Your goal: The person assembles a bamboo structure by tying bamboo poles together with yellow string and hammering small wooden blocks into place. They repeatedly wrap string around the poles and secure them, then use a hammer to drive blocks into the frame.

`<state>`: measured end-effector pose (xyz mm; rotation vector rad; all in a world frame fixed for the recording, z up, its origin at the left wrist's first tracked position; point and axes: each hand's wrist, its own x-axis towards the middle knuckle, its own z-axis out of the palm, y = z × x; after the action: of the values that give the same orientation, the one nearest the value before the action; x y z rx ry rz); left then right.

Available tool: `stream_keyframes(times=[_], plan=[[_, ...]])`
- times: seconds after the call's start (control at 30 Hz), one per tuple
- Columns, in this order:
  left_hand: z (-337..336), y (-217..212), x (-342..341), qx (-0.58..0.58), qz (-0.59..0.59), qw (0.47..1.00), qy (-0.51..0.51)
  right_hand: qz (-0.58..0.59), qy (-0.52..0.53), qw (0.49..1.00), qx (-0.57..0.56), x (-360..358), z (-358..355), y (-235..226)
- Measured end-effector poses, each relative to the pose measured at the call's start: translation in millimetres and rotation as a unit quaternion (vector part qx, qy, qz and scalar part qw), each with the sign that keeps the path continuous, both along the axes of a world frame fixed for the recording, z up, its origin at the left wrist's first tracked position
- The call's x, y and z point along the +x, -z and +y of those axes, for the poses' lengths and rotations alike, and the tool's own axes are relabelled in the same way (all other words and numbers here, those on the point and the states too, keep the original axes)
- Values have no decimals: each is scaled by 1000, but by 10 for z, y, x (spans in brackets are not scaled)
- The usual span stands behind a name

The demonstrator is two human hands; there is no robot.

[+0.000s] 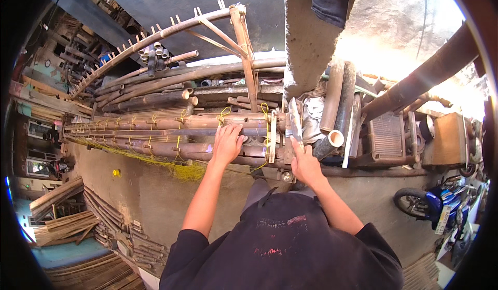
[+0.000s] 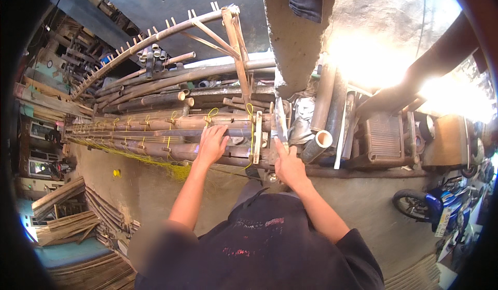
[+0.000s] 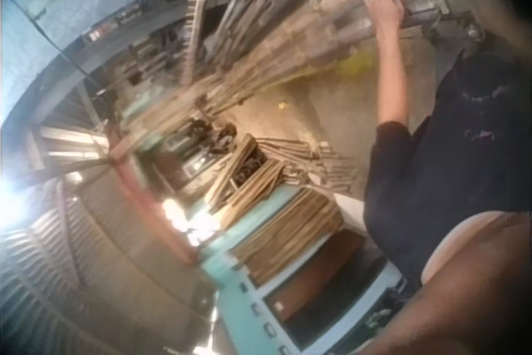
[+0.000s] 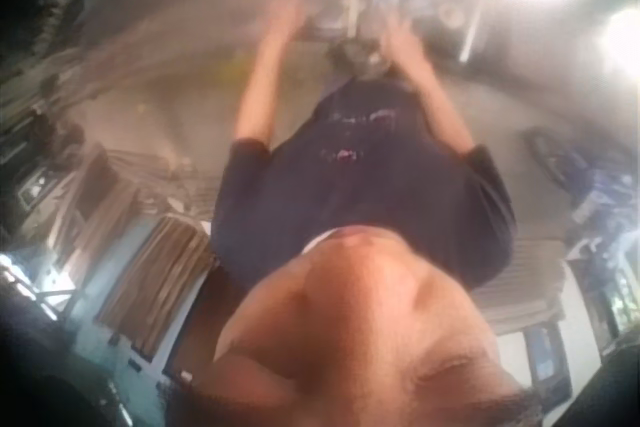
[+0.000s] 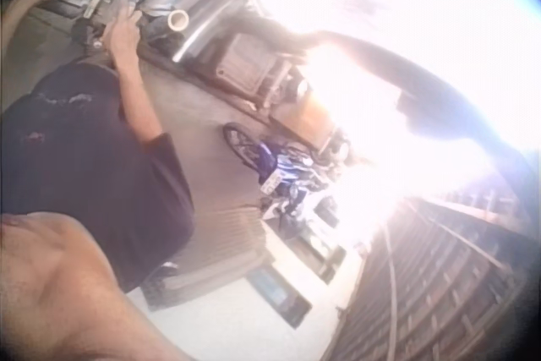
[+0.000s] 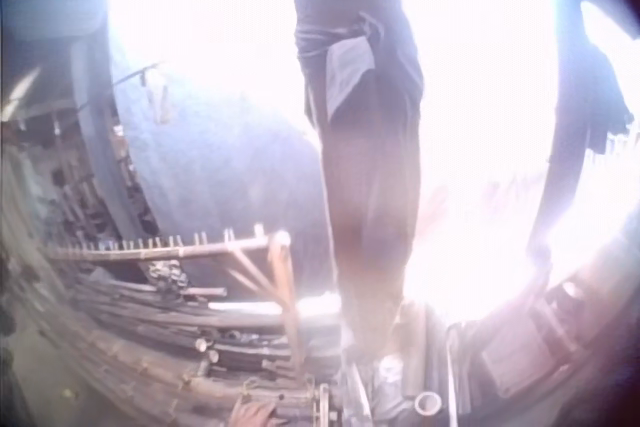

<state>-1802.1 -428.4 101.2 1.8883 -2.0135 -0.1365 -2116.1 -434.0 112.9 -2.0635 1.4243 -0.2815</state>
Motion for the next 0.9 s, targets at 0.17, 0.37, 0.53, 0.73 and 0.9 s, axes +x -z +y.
stream_keyframes(times=[0.17,0.37,0.53,0.73,0.9], plan=[[-236,-88,177,52,40,992,112,3,42,999,-13,70,-15,-95],[-435,-109,311,138,95,973,157,89,104,990,-35,304,175,-144],[-574,-112,392,190,96,955,208,101,175,979,-43,449,208,-79],[-629,193,471,174,139,949,222,113,211,969,-56,652,380,-15],[-549,96,402,194,129,951,204,137,214,966,-44,642,368,-97]])
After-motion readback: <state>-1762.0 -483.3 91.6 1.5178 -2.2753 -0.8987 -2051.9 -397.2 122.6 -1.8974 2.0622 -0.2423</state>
